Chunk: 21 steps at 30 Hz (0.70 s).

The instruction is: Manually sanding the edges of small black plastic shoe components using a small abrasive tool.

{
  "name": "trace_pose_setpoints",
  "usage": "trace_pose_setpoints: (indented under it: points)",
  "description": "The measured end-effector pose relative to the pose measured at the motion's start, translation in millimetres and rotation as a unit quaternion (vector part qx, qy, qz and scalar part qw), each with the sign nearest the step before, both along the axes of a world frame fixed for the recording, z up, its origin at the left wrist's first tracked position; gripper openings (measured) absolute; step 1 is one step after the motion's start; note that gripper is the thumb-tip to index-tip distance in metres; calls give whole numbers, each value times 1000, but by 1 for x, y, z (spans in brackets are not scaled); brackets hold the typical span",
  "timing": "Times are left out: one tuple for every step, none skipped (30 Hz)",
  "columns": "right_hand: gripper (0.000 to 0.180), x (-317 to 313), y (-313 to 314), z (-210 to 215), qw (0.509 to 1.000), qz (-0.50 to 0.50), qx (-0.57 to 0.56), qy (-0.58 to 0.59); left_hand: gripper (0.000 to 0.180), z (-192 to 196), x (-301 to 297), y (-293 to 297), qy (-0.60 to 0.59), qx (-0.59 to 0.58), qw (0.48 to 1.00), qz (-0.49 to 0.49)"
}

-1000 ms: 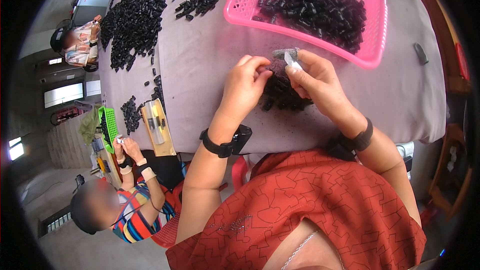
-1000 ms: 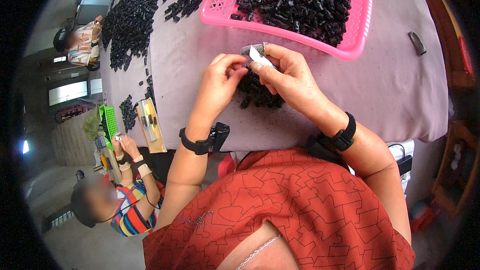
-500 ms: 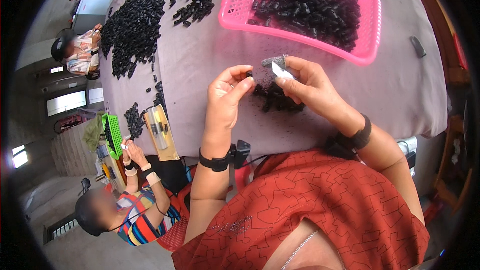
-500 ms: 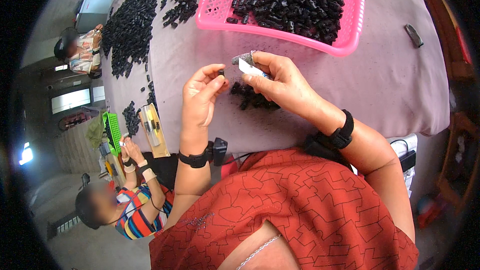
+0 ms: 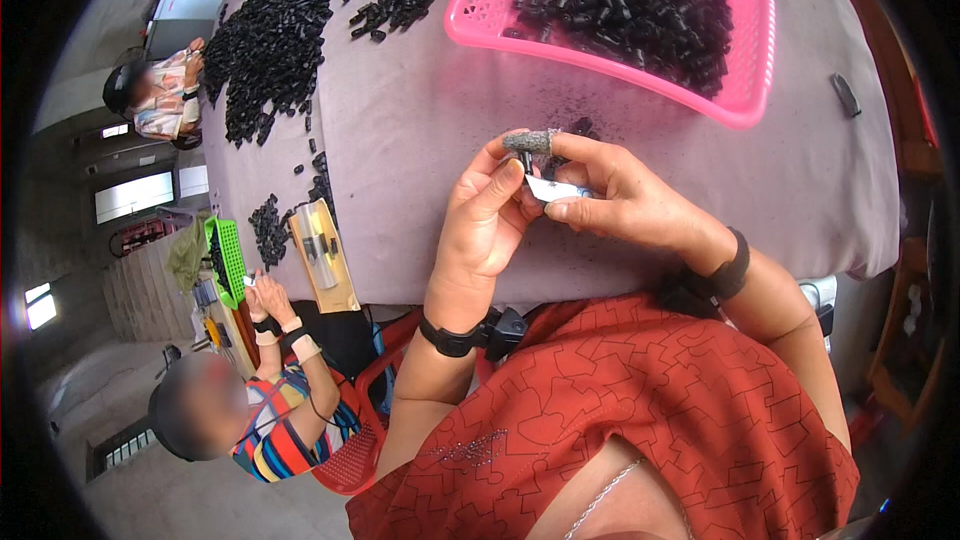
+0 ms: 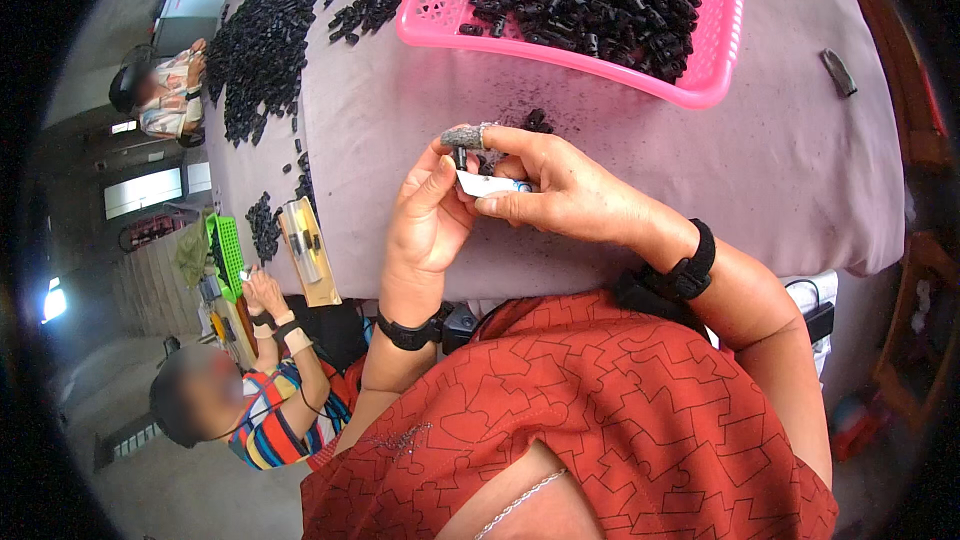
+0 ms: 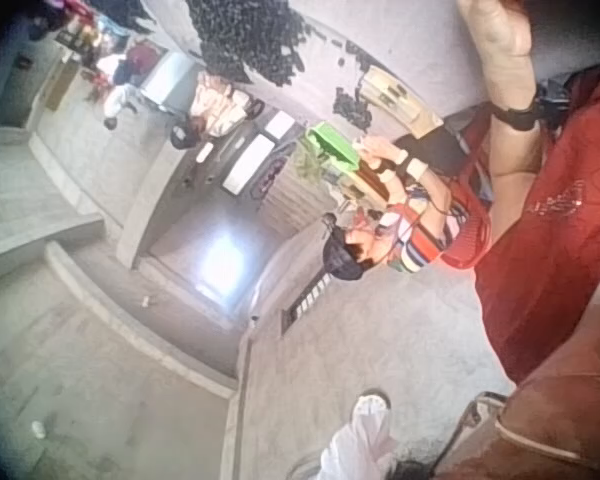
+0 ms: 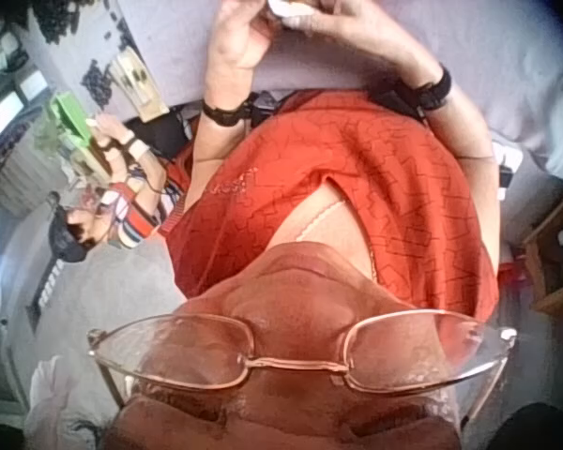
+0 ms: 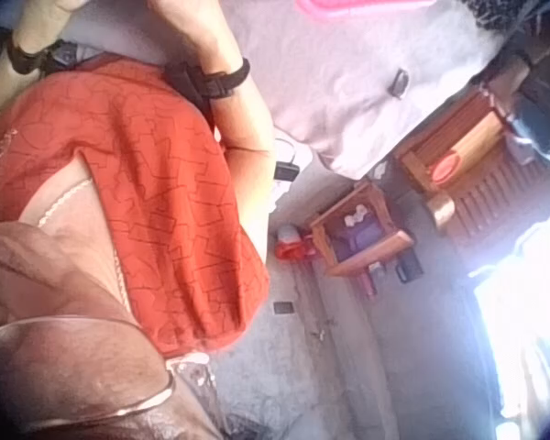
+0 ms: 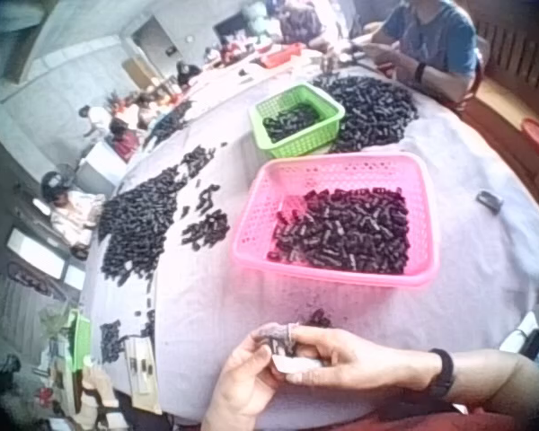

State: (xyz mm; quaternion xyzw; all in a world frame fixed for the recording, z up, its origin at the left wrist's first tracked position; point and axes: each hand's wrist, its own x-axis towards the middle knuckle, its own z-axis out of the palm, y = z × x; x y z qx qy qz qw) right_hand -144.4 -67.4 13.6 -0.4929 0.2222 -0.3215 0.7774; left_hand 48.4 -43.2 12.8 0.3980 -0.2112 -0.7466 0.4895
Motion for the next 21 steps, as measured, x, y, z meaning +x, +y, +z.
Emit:
trace_pose_setpoints:
  points:
    - [58, 0, 0, 1, 1000, -3, 4, -8, 31, 0, 0, 0, 0, 0, 1000, 0]
    - [58, -1, -1, 2, 1000, -3, 4, -8, 30, 0, -1, 0, 1, -4, 1000, -4]
    - [57, -2, -1, 3, 1000, 3, 8, -7, 30, 0, -1, 0, 2, -8, 1000, -8]
    - [57, -2, -1, 3, 1000, 9, 13, -5, 30, 0, -1, -1, 2, -8, 1000, -8]
    - [57, -3, -1, 2, 1000, 9, 13, -5, 30, 1, 0, -1, -1, -6, 1000, -13]
    - [56, -4, -2, 2, 1000, 17, 19, -9, 30, 2, 0, -2, -5, -3, 1000, -17]
    - [56, -5, -2, 1, 999, 25, 25, -14, 30, 1, 1, -1, -5, -3, 1000, -17]
    - [56, -5, -2, 2, 999, 25, 25, -14, 29, 0, 2, -1, -4, -4, 1000, -18]
    - [55, -5, -2, 2, 999, 28, 26, -12, 29, 0, 3, -1, -3, -4, 1000, -19]
    - [54, -5, -2, 2, 999, 31, 27, -11, 29, 0, 3, -1, -3, -4, 1000, -18]
    - [54, -4, -2, 3, 999, 31, 27, -11, 30, 0, 3, 0, -4, -3, 1000, -21]
    - [53, -3, -2, 4, 999, 26, 29, -9, 30, 0, 4, 0, -5, -1, 1000, -24]
    - [53, -3, -2, 5, 999, 19, 30, -7, 30, 1, 3, 0, -5, -2, 1000, -24]
    - [53, -3, -2, 5, 999, 19, 30, -7, 31, 1, 3, 0, -3, 0, 1000, -23]
    - [52, -2, -2, 4, 999, 16, 28, -5, 31, 1, 2, 0, -1, 2, 1000, -22]
    - [51, -2, -3, 4, 1000, 12, 26, -4, 31, 1, 2, 0, -1, 1, 1000, -22]
    - [51, -2, -3, 3, 1000, 12, 25, -4, 31, 1, 2, 0, -2, 5, 1000, -16]
    - [51, -3, -3, 2, 1000, 15, 26, -3, 31, 0, 2, 0, -3, 9, 1000, -11]
    - [51, -3, -3, 1, 999, 19, 27, -2, 31, -1, 2, 0, -3, 9, 1000, -11]
    - [51, -3, -3, 1, 999, 19, 27, -2, 34, -2, 3, 0, 6, 6, 1000, -17]
    - [51, -3, -3, 0, 1000, 19, 23, -5, 37, -3, 5, 0, 15, 3, 1000, -22]
